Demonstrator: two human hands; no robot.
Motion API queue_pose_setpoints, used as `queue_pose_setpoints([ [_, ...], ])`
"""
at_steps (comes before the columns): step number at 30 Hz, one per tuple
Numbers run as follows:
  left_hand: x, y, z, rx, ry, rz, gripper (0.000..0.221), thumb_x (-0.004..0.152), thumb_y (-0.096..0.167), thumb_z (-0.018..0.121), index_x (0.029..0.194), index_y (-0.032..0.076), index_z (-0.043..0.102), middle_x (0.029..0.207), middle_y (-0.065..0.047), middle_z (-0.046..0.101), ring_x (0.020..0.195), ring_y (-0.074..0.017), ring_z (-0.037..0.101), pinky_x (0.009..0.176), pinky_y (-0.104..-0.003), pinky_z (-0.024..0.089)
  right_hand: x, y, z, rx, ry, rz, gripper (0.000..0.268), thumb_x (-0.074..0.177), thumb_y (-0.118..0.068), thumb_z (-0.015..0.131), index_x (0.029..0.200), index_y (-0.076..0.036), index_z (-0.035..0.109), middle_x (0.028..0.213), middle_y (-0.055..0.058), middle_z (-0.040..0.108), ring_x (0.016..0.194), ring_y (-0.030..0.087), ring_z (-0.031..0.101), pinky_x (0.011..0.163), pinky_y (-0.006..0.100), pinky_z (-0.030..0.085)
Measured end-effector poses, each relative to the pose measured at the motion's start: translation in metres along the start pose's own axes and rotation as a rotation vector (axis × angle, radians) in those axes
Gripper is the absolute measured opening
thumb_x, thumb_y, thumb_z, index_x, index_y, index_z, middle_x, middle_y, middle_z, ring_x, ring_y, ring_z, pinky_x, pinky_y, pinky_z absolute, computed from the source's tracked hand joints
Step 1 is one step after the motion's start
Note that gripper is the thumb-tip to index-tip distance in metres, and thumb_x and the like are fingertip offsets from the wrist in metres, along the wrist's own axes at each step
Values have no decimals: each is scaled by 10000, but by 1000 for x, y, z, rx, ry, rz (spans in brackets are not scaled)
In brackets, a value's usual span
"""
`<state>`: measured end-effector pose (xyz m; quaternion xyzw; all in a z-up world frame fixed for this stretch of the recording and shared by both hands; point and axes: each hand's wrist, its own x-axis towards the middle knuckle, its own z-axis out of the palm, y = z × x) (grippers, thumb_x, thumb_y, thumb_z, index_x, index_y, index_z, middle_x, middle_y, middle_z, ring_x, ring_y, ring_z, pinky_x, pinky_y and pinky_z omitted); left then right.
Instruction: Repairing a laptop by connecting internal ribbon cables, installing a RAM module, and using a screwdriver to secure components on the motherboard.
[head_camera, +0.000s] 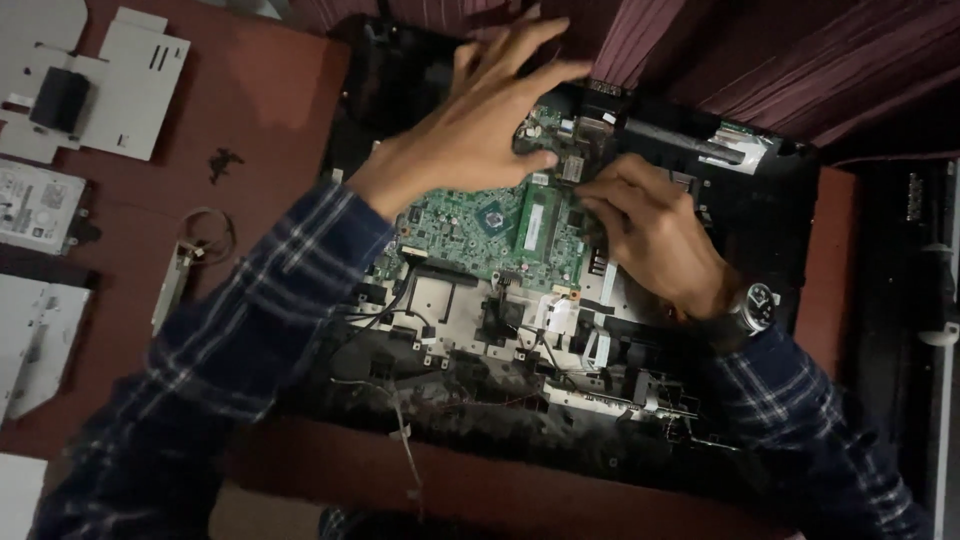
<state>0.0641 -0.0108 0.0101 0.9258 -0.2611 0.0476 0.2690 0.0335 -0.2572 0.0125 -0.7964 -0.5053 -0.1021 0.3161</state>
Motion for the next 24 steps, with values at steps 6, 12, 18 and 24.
queue_pose_setpoints([
  [6,26,-10,5,-11,-236,-145,948,873,454,796,1618,152,294,1412,-67,414,1371,-301,309,1085,-520,147,-1,-3,-3,-28,33,40,68,986,165,687,1045,140,709,1011,199,618,856,295,640,774,349,576],
  [12,23,-17,17,23,-147,-107,941,786,449,873,1544,191,378,1352,-38,441,1319,-290,352,1063,-533,172,-3,0,-2,19,36,54,92,999,182,649,1075,156,693,1024,216,615,887,328,635,794,383,559],
  [18,24,-14,18,47,-147,-127,916,780,437,854,1526,197,380,1319,-39,445,1295,-277,359,1040,-503,185,-5,4,-1,-28,13,52,97,988,182,659,1068,154,705,1029,211,623,865,308,654,794,354,599],
  [24,24,-13,20,75,-133,-123,945,747,452,880,1507,185,386,1272,-31,438,1261,-267,374,1026,-487,204,-4,4,0,-7,11,48,92,986,190,660,1062,164,704,1020,223,630,879,326,657,791,364,594],
])
